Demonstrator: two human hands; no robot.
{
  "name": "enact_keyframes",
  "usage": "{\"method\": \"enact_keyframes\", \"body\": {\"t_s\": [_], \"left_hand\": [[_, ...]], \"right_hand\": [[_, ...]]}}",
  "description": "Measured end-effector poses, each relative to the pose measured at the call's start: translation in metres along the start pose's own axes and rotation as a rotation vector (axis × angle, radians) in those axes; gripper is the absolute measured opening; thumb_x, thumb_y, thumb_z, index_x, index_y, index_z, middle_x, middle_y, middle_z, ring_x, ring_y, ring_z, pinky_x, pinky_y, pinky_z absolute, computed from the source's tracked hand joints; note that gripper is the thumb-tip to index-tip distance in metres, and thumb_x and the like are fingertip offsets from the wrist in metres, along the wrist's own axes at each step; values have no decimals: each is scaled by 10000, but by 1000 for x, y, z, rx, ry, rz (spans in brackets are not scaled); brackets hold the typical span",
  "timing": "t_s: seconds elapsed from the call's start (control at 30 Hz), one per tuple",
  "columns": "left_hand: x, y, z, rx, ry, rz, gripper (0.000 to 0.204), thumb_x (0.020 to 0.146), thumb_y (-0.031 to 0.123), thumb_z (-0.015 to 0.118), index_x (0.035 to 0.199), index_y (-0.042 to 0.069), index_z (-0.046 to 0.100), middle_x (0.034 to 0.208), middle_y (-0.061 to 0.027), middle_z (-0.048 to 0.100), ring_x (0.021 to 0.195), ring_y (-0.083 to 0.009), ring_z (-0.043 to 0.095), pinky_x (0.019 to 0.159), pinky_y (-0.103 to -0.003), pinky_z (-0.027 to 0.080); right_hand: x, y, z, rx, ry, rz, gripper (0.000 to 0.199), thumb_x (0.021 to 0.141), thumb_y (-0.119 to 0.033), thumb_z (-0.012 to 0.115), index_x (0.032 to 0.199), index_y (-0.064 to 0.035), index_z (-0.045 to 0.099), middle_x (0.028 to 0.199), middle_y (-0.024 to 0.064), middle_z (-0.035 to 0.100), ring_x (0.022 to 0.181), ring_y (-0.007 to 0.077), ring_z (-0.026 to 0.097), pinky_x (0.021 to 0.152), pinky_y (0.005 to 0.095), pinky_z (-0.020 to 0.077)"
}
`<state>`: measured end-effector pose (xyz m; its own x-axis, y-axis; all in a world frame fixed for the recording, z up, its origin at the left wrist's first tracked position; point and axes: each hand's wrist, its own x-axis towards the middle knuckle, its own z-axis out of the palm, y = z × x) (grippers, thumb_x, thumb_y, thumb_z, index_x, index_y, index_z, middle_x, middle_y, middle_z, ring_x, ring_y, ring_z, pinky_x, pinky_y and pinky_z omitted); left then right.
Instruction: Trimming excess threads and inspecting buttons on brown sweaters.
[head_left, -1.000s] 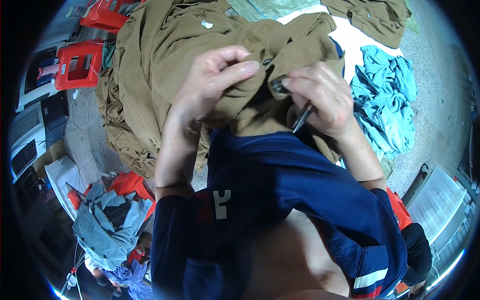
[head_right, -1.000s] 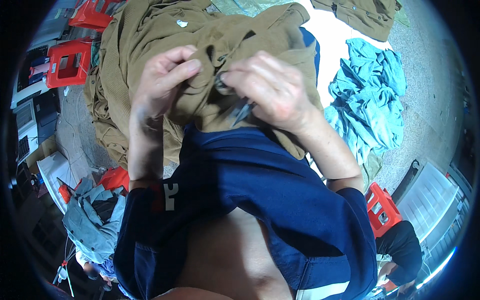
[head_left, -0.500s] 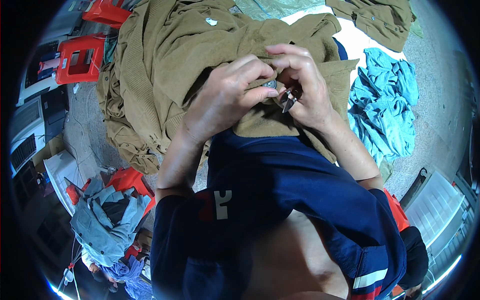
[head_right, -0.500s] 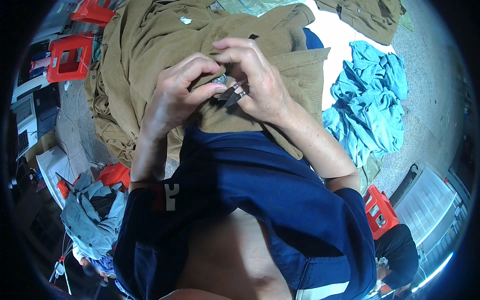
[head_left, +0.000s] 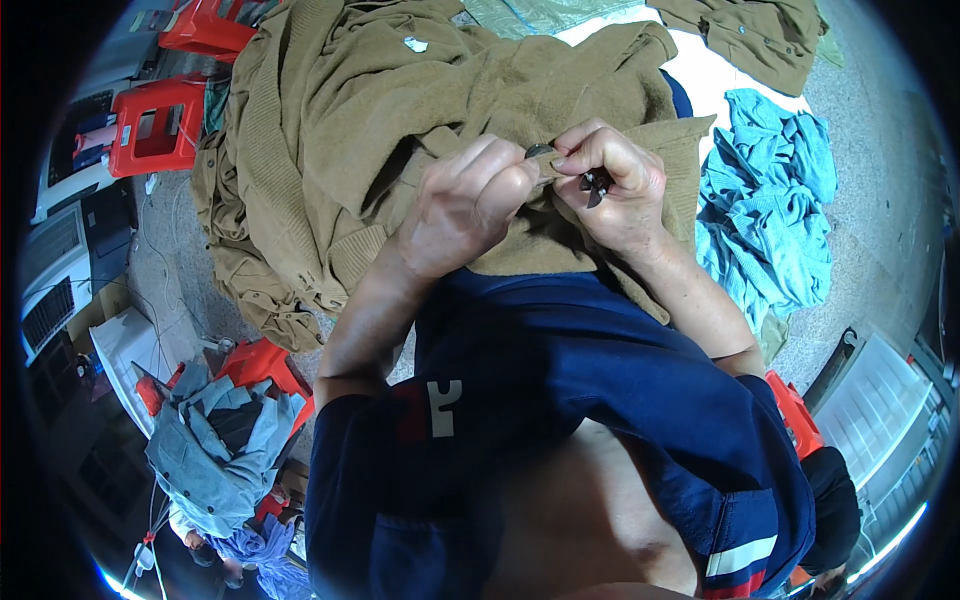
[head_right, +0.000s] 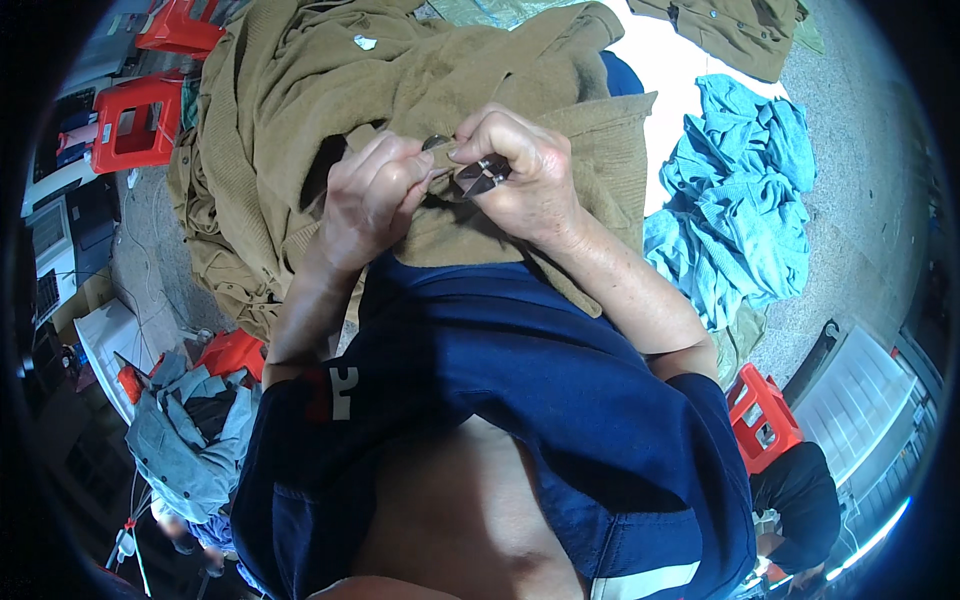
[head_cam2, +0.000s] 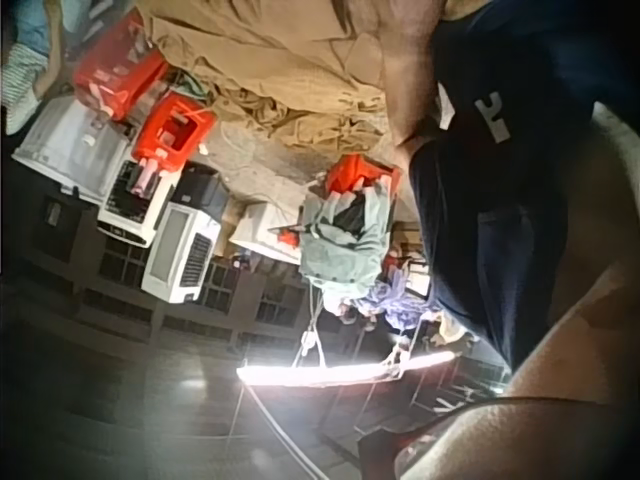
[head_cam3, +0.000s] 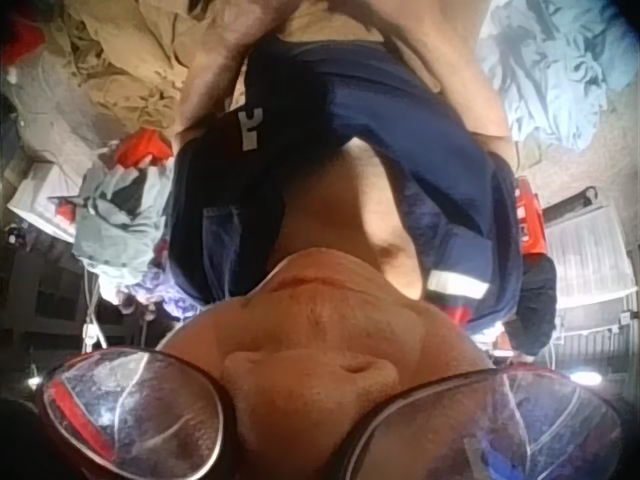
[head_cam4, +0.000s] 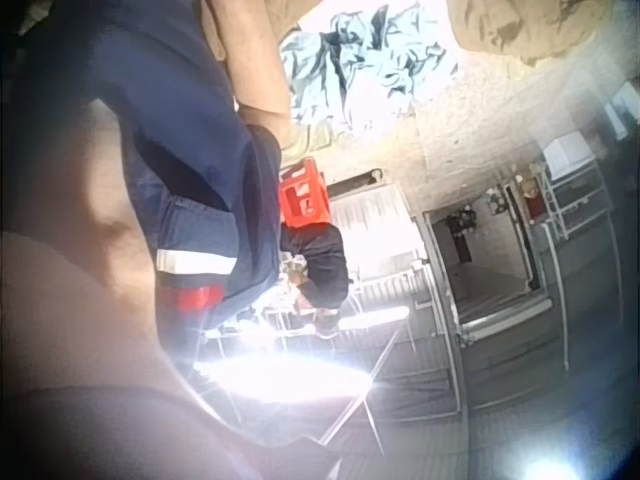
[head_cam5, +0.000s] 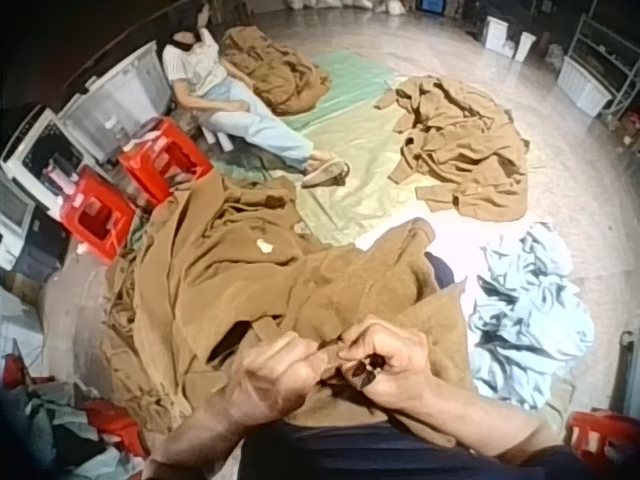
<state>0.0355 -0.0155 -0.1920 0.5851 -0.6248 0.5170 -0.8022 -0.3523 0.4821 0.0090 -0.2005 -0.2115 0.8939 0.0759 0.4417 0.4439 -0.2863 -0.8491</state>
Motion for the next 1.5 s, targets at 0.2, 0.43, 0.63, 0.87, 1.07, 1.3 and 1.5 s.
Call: {"method": "enact_keyframes", "body": {"t_s": [0.2, 0.43, 0.63, 0.87, 1.07, 1.3, 1.5], "left_hand": [[0, -5, 5, 166, 48, 154, 177, 707, 23, 656, 847, 32, 547, 752, -100, 546, 655, -247, 581, 525, -332, 472], [-11, -31, -9, 181, -9, -227, 132, 753, 29, 683, 875, 24, 632, 879, -105, 627, 808, -278, 583, 715, -360, 477], [-62, -54, -35, 30, -18, -637, 99, 806, 69, 653, 903, 49, 653, 891, -85, 639, 802, -235, 630, 722, -317, 492], [-56, -58, -68, -613, -77, -885, 180, 804, 47, 713, 771, 11, 540, 791, 25, 527, 737, -70, 492, 699, -219, 399], [-51, -50, -64, -393, -290, -803, 173, 813, 74, 701, 840, -6, 550, 837, 4, 527, 747, -81, 503, 694, -231, 419], [-78, -67, -54, -309, -182, -879, 167, 859, 125, 660, 949, -4, 602, 910, -39, 602, 838, -147, 546, 770, -275, 431], [-71, -67, -41, -573, 28, -849, 145, 914, 157, 604, 1000, 42, 582, 850, 9, 571, 783, -65, 506, 710, -210, 400]], "right_hand": [[3, -4, 3, -73, 34, -174, 161, 662, 46, 667, 722, -44, 549, 727, 84, 616, 630, 187, 635, 530, 280, 482], [0, 10, -24, -572, -237, 67, 169, 772, -23, 638, 924, -48, 570, 966, 119, 551, 804, 248, 633, 600, 311, 542], [-13, 25, -58, -647, -433, 414, 203, 799, -117, 676, 979, -46, 616, 958, 106, 584, 983, 320, 589, 778, 409, 483], [2, 26, -61, -531, -469, 565, 239, 816, -205, 674, 977, -32, 640, 880, 107, 608, 856, 281, 617, 780, 401, 485], [8, 35, -47, -684, -325, 230, 278, 780, -122, 639, 1042, -31, 624, 997, 112, 566, 1018, 262, 540, 870, 391, 475], [11, 49, -45, -863, -575, 396, 335, 757, -62, 615, 1086, 2, 605, 1095, 128, 570, 1056, 287, 544, 887, 413, 480], [22, 48, -56, -741, -580, 612, 259, 807, -83, 635, 1050, 6, 631, 978, 167, 649, 913, 296, 627, 857, 414, 483]]}}
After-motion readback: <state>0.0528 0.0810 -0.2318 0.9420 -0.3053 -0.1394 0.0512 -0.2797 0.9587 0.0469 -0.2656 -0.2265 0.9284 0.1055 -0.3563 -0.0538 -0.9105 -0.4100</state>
